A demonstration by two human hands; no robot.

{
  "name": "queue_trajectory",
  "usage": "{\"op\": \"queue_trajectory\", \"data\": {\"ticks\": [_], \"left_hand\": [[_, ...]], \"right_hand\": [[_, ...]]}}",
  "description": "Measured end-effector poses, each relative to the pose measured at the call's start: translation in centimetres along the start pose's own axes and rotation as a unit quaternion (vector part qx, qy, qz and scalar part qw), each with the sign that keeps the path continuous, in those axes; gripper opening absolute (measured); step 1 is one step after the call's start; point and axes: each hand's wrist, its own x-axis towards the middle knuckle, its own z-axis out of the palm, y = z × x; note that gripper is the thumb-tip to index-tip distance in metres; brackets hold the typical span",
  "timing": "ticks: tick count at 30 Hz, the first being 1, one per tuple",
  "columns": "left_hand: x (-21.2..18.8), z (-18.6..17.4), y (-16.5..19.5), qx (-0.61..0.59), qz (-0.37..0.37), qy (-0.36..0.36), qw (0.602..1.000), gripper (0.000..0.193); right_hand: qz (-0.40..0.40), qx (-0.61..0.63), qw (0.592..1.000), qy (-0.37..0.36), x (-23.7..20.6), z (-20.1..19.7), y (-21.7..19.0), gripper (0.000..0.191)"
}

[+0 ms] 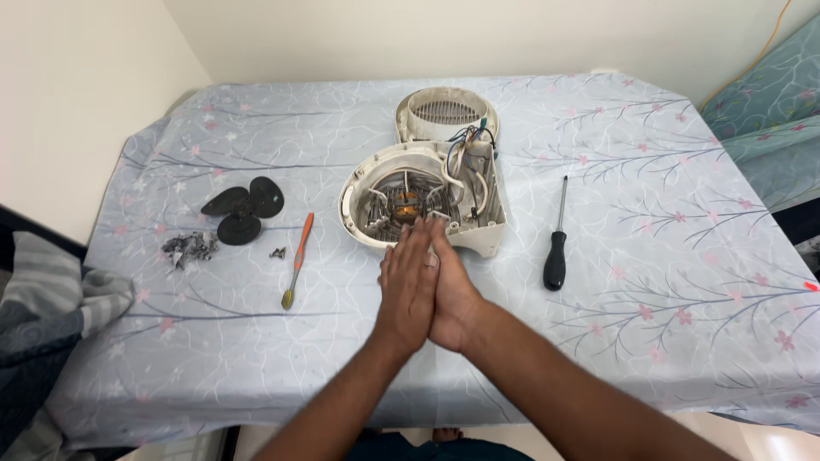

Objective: The person unscrews and removes the front cover of a small white fan heater, lifts off the rear grille, removes the fan blades and internal motor parts, and lays the screws and small components on the bed. They then gather and sort the loose screws and use a brush to clean dust from the fan's interior.

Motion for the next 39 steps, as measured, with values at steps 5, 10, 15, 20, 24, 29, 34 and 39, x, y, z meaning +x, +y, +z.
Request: {"op": "queue_trajectory", "data": {"ticks": [5, 10, 15, 20, 24, 29, 34, 39], "left_hand": [[-0.3, -1.8, -2.0, 0.027, 0.023, -0.042, 0.999, 0.065], [-0.8, -1.3, -1.3, -0.002, -0.112, 0.025, 0.993, 0.07], [3.2, 0.0, 3.3, -0.448, -0.218, 0.114, 0.86, 0.087], [3.8, -2.8, 6.4, -0.575, -0.307, 0.093, 0.752, 0.095], [4.3, -4.3, 5.5, -0.479, -0.299, 0.136, 0.814, 0.079], [3.6, -6.9, -0.9, -0.191, -0.28, 0.212, 0.917, 0.046], [1.0, -8.8, -9.1, 0.101, -0.424, 0.177, 0.883, 0.053], [-0.9, -9.2, -14.5, 0.283, -0.478, 0.051, 0.83, 0.06]], "right_hand": [[-0.132, -0.061, 0.988, -0.047, -3.0, 2.4, -2.5, 0.104], [-0.427, -0.23, 0.87, -0.085, -3.3, 4.0, -5.3, 0.091], [-0.474, -0.407, 0.771, -0.124, -3.0, 2.4, -1.3, 0.073], [-0.536, -0.592, 0.597, -0.077, -0.7, -1.8, -0.9, 0.064], [-0.503, -0.687, 0.517, 0.088, 1.8, -4.2, -1.7, 0.063], [-0.516, -0.698, 0.464, 0.177, 3.4, -6.1, -2.1, 0.062], [-0.475, -0.73, 0.448, 0.202, 3.8, -6.5, -1.6, 0.055], [-0.466, -0.741, 0.439, 0.206, 3.3, -6.5, -0.8, 0.042]]}}
